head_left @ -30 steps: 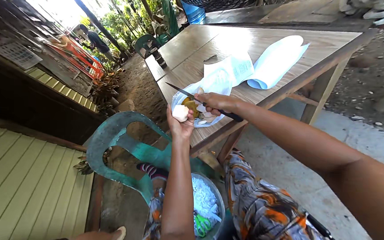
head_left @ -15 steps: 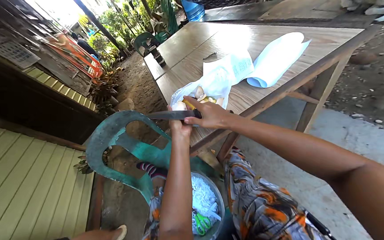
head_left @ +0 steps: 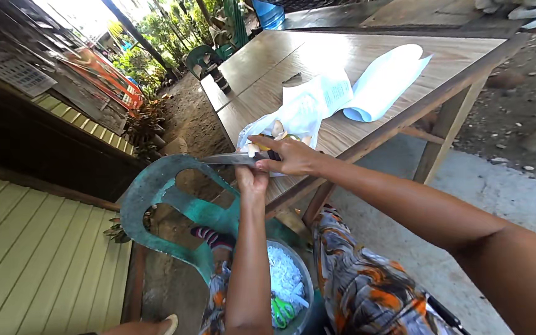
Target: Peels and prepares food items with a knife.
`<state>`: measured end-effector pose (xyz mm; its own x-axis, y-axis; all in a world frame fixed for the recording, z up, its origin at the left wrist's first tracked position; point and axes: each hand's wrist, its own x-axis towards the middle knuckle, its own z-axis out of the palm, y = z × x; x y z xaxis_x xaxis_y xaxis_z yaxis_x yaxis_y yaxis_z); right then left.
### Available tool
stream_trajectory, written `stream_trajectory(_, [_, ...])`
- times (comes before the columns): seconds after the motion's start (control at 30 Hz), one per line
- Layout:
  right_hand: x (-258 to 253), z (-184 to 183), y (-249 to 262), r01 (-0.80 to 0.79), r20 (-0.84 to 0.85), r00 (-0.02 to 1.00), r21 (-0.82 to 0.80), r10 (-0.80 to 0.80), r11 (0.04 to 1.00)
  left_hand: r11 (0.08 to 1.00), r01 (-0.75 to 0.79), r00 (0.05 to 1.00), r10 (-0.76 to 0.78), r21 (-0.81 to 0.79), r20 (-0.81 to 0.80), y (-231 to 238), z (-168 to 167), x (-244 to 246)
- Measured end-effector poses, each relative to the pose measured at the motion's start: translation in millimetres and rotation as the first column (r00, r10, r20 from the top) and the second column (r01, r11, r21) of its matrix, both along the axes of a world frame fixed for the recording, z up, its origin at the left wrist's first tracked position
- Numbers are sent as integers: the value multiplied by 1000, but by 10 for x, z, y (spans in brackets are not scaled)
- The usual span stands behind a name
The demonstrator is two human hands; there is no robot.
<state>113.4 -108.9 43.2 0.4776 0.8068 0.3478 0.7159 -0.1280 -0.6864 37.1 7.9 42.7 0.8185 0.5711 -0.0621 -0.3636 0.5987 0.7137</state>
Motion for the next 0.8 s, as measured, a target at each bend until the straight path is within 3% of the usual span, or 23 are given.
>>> stream_trajectory(0.23, [15,-48,-1,-1,-51,999,46,3,999,998,-27,998,30,51,-59,-27,-3,20])
stream_trajectory(0.43, [-2,30,42,-86,-285,952,91,109,992,988,43,997,-34,150,-66,100,-44,-31])
stream_trajectory(0.57, [-19,185,64,-68,-510,853,105,112,992,981,122,993,-121,149,-18,200,-77,-85])
stream_trajectory(0.67, [155,173,34,-6,-705,709,24,21,1000,969,235,971,-237,79,26,240,-87,-148])
stream_trajectory(0.73, [218,151,19,1,-813,578,-81,-67,997,972,236,972,-236,10,15,238,-60,-142])
stream_trajectory(0.8, [205,137,5,7,-818,566,-122,-104,993,983,177,982,-180,-58,-52,184,-8,-103])
